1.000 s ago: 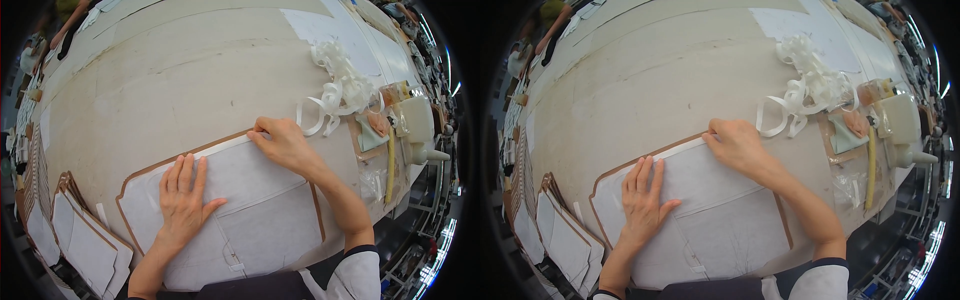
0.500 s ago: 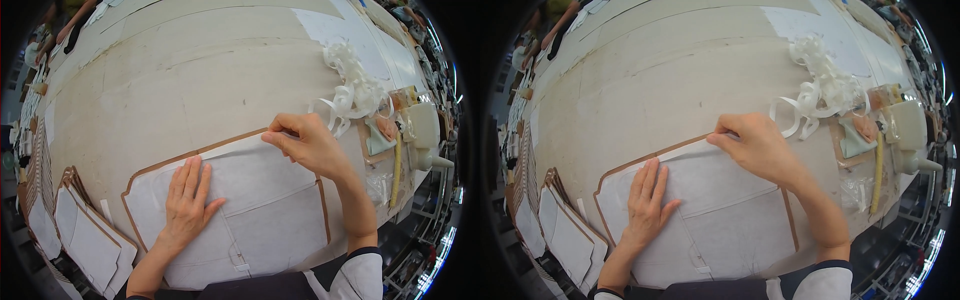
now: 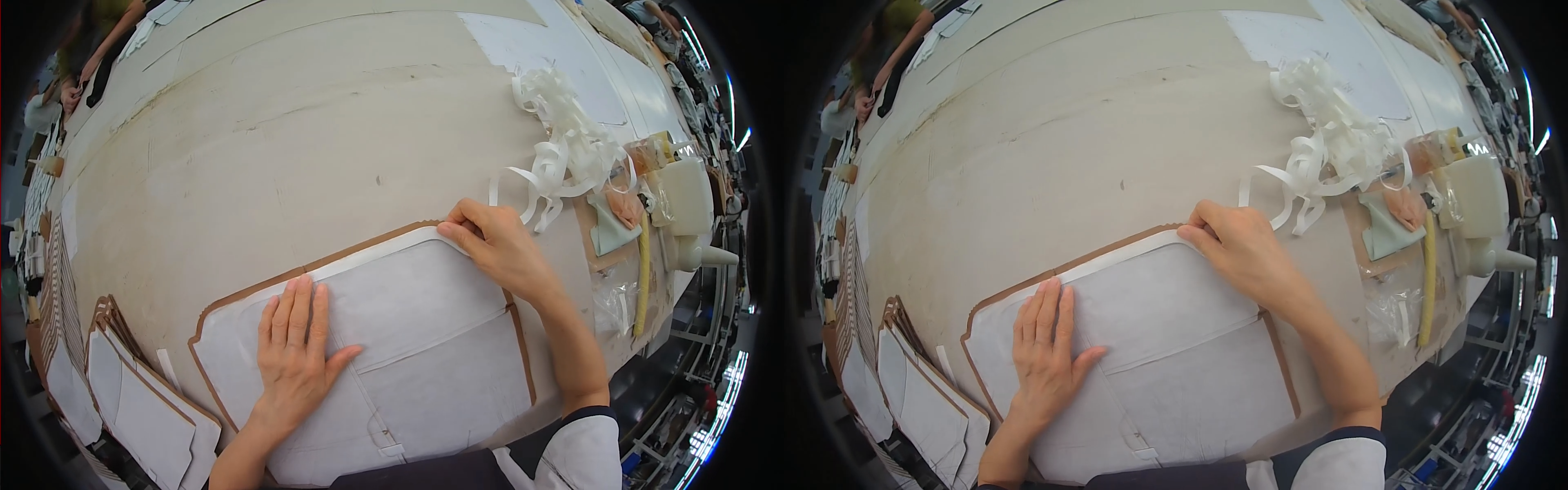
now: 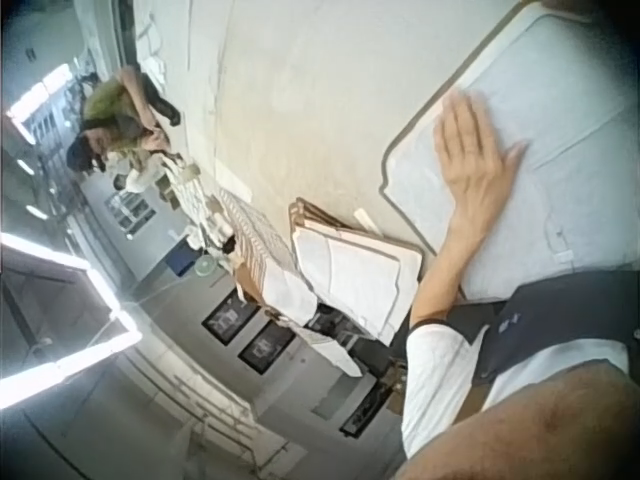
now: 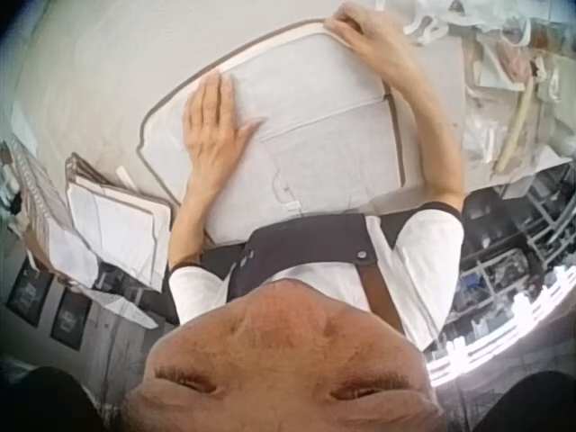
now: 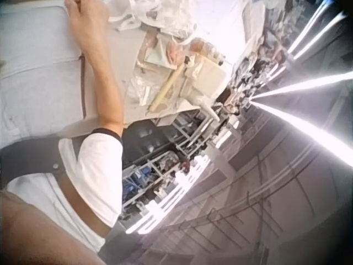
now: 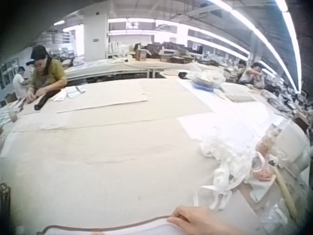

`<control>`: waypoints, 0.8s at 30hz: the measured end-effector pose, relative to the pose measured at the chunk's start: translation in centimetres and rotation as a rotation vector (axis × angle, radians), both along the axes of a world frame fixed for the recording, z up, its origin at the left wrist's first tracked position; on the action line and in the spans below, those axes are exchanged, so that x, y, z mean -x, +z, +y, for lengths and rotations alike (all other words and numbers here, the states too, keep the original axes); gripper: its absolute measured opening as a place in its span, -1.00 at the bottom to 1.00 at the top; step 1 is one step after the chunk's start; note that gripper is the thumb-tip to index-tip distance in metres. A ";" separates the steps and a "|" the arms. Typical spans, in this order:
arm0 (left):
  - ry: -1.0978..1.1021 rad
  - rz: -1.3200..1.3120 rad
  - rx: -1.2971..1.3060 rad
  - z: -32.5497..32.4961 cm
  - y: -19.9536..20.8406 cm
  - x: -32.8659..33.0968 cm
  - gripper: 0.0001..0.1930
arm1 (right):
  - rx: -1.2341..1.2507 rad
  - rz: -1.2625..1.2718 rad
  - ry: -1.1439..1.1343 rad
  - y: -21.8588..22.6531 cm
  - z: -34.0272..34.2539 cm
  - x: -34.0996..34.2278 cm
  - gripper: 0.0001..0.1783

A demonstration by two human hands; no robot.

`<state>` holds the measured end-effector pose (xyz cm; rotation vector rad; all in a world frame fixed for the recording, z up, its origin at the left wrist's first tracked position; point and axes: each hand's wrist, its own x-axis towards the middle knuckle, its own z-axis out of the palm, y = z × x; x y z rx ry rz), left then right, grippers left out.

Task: Applying adhesive strips to leather panels and stacking them as part of a manufacturing process.

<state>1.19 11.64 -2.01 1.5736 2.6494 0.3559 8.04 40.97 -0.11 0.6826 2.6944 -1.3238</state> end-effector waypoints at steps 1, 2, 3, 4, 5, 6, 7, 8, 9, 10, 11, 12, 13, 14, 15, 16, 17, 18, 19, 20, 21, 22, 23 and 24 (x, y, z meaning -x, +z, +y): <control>0.007 0.015 0.008 0.1 0.1 0.0 -0.18 | 0.024 0.017 0.008 -0.1 0.1 0.0 -0.73; 0.014 0.029 0.017 0.2 0.1 0.0 -0.17 | 0.047 0.033 0.016 -0.2 0.1 0.0 -0.72; 0.009 0.029 0.017 0.4 0.2 0.1 -0.17 | 0.047 0.033 0.010 -0.3 0.2 0.0 -0.72; 0.013 0.039 0.024 0.5 0.2 0.1 -0.16 | 0.041 0.033 0.022 -0.4 0.3 0.0 -0.73; 0.019 0.049 0.031 0.6 0.3 0.1 -0.15 | 0.035 0.034 0.034 -0.4 0.3 0.0 -0.73; 0.014 0.049 0.029 0.7 0.3 0.1 -0.15 | 0.033 0.033 0.030 -0.4 0.4 0.0 -0.73; 0.014 0.051 0.041 0.8 0.3 0.1 -0.14 | 0.028 0.025 0.034 -0.3 0.5 0.0 -0.73; 0.015 0.052 0.053 0.9 0.4 0.1 -0.14 | 0.023 0.016 0.039 -0.3 0.6 0.0 -0.72; 0.013 0.052 0.054 0.9 0.4 0.0 -0.14 | 0.024 0.016 0.037 -0.3 0.5 0.0 -0.72; 0.019 0.045 0.059 1.0 0.5 0.0 -0.14 | 0.020 0.020 0.041 -0.4 0.5 0.1 -0.72; 0.024 0.037 0.063 1.0 0.5 -0.1 -0.13 | 0.016 0.025 0.046 -0.5 0.5 0.1 -0.71; 0.023 0.037 0.063 1.0 0.5 -0.1 -0.13 | 0.017 0.026 0.044 -0.4 0.5 0.2 -0.71; 0.033 0.008 0.048 1.1 0.5 -0.2 -0.13 | 0.012 0.013 0.049 -0.3 0.5 0.2 -0.72; 0.042 -0.021 0.032 1.2 0.5 -0.2 -0.12 | 0.008 0.001 0.054 -0.3 0.5 0.3 -0.72; 0.040 -0.021 0.032 1.4 0.4 -0.3 -0.12 | 0.007 0.001 0.053 -0.3 0.4 0.3 -0.72; 0.016 -0.044 0.011 1.7 0.3 -0.3 -0.11 | -0.006 0.004 0.059 -0.4 0.4 0.3 -0.73; -0.009 -0.067 -0.009 2.0 0.2 -0.4 -0.09 | -0.020 0.007 0.064 -0.4 0.4 0.3 -0.74; -0.010 -0.067 -0.008 2.3 0.1 -0.5 -0.09 | -0.020 0.008 0.063 -0.5 0.4 0.3 -0.74; -0.031 -0.077 -0.025 2.7 0.1 -0.6 -0.08 | -0.030 0.020 0.072 -0.6 0.4 0.3 -0.74; -0.051 -0.088 -0.042 3.0 0.0 -0.7 -0.06 | -0.040 0.031 0.080 -0.7 0.4 0.3 -0.75; -0.053 -0.088 -0.041 3.3 -0.1 -0.8 -0.06 | -0.039 0.031 0.078 -0.6 0.4 0.4 -0.75; -0.065 -0.107 -0.062 3.6 -0.2 -0.9 -0.05 | -0.043 0.010 0.086 -0.4 0.5 0.4 -0.76; -0.077 -0.125 -0.082 4.0 -0.3 -1.0 -0.03 | -0.046 -0.012 0.094 -0.4 0.6 0.4 -0.78; -0.078 -0.123 -0.080 4.3 -0.3 -1.1 -0.03 | -0.044 -0.010 0.093 -0.6 0.6 0.4 -0.78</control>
